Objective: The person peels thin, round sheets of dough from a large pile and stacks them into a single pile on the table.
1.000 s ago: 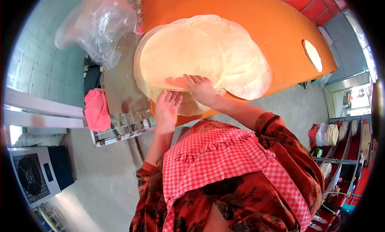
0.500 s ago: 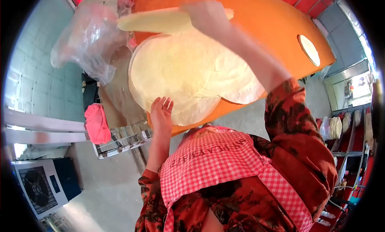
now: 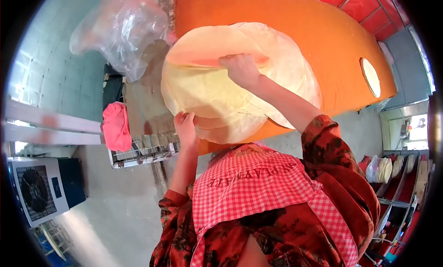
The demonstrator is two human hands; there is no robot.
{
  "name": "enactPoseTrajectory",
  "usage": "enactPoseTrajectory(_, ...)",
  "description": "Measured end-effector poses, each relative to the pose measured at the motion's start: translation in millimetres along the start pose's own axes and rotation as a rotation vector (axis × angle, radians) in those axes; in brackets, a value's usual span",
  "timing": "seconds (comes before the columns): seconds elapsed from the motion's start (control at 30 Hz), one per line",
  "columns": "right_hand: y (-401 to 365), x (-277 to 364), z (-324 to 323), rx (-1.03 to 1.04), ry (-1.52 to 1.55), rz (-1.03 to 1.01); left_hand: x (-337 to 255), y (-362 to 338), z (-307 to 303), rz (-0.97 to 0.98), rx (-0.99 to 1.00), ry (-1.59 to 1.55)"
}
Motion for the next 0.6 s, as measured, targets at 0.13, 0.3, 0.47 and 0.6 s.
enactPoseTrajectory(0.13, -21.9, 62.9, 19.4, -0.044, 0.046, -0.044, -14.3, -5.0, 2.8, 0.014, -0.024, -0.118)
enactPoseTrajectory(0.3, -48.5, 90.1, 87.4, -0.020, 0.093, -0.054, -18.0, -13.5, 10.7, -0.099, 0.070, -0.245)
enactPoseTrajectory(0.47, -29.6, 66.6, 29.4, 0.009, 0.102, -0.035, 1.4, -6.9, 12.7, -0.275, 0.280, -0.312)
enactPoseTrajectory(0.6, -43.8, 73.2, 51.3, 0.123, 0.077, -0.069, 11.7, -5.5, 18.0, -0.369, 0.349, -0.342)
Point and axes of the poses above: each hand's wrist, its own y-axis towards the middle knuckle, its own z-axis out of the palm, x = y × z, the point moved 7 cm from there along y, towards the middle knuckle, and after that the axes turned 15 degrees about -z, right-handed, at the moved point
